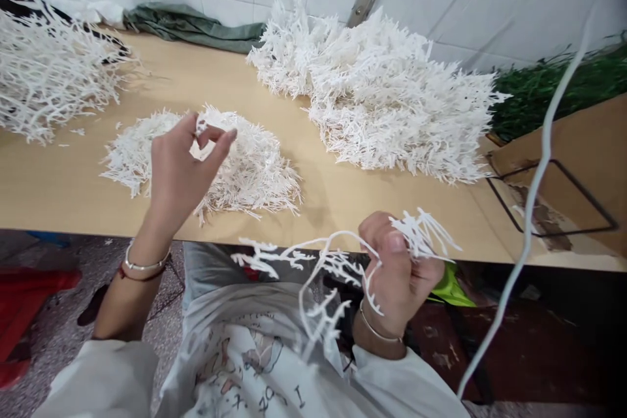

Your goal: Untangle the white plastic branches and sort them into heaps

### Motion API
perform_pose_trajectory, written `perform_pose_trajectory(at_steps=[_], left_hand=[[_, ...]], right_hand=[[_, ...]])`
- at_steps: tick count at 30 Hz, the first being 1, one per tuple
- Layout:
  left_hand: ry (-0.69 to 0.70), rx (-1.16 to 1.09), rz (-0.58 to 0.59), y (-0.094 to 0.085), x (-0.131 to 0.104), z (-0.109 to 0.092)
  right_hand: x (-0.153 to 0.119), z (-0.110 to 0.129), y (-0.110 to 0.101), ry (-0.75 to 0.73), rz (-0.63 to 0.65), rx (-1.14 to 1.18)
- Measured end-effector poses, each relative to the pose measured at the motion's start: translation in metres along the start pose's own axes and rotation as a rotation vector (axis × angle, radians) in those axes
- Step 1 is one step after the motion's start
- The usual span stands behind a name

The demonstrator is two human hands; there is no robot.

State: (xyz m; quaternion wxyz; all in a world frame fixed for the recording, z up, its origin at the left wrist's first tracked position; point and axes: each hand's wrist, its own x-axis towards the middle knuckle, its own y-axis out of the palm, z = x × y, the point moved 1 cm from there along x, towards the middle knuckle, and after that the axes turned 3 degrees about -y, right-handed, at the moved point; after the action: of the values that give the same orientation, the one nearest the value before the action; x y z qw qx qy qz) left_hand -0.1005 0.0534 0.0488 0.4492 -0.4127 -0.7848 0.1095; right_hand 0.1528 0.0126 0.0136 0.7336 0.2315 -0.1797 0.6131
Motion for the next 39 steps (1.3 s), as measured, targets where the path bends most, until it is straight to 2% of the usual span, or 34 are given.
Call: perform_pose_trajectory(at_steps=[3,6,8,10,12,15,18,21,24,28,32,34,39], left_hand=[[-0.023,0.027,0.040,-0.001,0.020,0.027],[-0.003,0.025,0.062,-0.003,0.028,0.044],[0.030,0.014,0.061,-0.003,0.027,0.043],[0.056,-0.068,0.076,-0.003,0.021,0.032],[0.045,-0.239,0.126,-0.001,0.009,0.011],[0.004,-0.514,0.280,0.002,-0.015,-0.025],[0.025,-0.656,0.509,0.008,-0.037,-0.049],[0.140,-0.680,0.682,0.015,-0.049,-0.057],[0.273,-0.656,0.773,0.021,-0.052,-0.058],[0.364,-0.588,0.865,0.023,-0.049,-0.058],[0.448,-0.504,0.907,0.022,-0.049,-0.059],[0.465,-0.473,0.890,0.020,-0.052,-0.057],[0.391,-0.453,0.611,0.016,-0.062,-0.049]], right_hand=[[0.006,0.003,0.006,-0.174,-0.052,-0.053],[0.009,0.000,0.003,-0.083,-0.023,0.047],[0.010,-0.003,-0.003,-0.021,0.013,0.154],[0.009,-0.006,-0.007,0.030,0.072,0.223],[0.006,-0.008,-0.006,0.078,0.152,0.282],[-0.001,-0.008,0.001,0.120,0.217,0.351],[-0.009,-0.008,0.011,0.139,0.239,0.364],[-0.017,-0.008,0.019,0.200,0.266,0.315],[-0.020,-0.006,0.024,0.214,0.290,0.265],[-0.021,-0.005,0.031,0.211,0.282,0.235],[-0.020,-0.006,0.035,0.233,0.239,0.103],[-0.020,-0.005,0.036,0.219,0.227,0.060],[-0.019,-0.001,0.040,0.226,0.223,0.062]])
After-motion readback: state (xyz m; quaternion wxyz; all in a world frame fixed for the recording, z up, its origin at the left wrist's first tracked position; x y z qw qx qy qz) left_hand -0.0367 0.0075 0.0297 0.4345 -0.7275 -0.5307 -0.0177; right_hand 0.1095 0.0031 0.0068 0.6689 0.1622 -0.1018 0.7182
